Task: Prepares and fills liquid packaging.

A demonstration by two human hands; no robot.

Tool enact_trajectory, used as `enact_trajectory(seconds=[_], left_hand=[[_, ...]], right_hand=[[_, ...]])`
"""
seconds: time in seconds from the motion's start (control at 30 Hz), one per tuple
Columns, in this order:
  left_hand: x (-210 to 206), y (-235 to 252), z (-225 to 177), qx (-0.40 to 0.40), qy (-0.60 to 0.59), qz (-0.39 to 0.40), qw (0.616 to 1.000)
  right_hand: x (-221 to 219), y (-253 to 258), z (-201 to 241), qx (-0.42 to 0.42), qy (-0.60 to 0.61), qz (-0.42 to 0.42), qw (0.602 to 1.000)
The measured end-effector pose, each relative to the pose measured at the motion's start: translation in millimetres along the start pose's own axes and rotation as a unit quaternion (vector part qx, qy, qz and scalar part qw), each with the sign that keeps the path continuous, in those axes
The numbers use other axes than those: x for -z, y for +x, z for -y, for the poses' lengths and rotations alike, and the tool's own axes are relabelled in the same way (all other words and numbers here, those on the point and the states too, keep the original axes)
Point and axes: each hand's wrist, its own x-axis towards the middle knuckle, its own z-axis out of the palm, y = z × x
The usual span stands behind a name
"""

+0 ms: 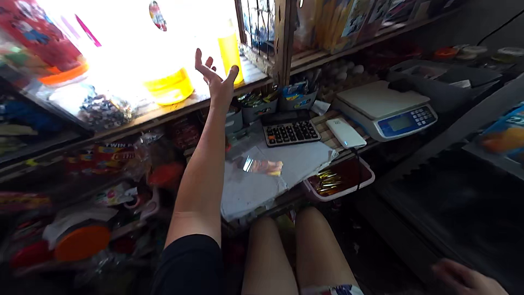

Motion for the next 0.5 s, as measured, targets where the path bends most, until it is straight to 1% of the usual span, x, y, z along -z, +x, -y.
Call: enact_trajectory(seconds=[0.1,0.17,0.2,0.23,0.33,0.37,0.4,0.43,0.47,0.5], left_hand=[[20.1,-45.5,-11.0,-0.081,0.122,0.02,0.989],[35.4,-79.9,-16.8,-0.111,0.178,0.036,0.977],[43.6,-96.1,-17.3,-0.115,0.206,0.06,0.97],[51.5,-111.0,-16.2,-0.108,0.231,0.094,0.962],[67.1,-146.3,-9.0,-0.03,0.286,0.224,0.931],[68.2,-152.7,-5.3,-0.014,0.302,0.249,0.92],[67.3,-156.6,-1.7,0.002,0.32,0.257,0.912],[64.9,-158.2,1.5,0.019,0.339,0.254,0.906],[61.6,-156.9,4.6,0.039,0.353,0.246,0.902],[57.7,-153.3,8.5,0.058,0.36,0.238,0.9]], right_hand=[[9.6,5.5,8.8,0.114,0.034,-0.054,0.991],[12.5,13.0,12.8,0.177,0.024,-0.078,0.981],[13.0,17.2,16.1,0.2,0.014,-0.095,0.975],[12.7,21.7,20.1,0.22,0.005,-0.116,0.968],[3.6,35.2,40.5,0.29,0.009,-0.203,0.935],[-0.9,39.4,50.2,0.315,0.021,-0.214,0.924],[-6.8,43.1,59.1,0.334,0.028,-0.204,0.92],[-13.6,45.2,67.6,0.344,0.028,-0.172,0.923],[-21.7,45.3,75.8,0.347,0.028,-0.118,0.93],[-32.0,43.5,82.9,0.347,0.031,-0.046,0.936]])
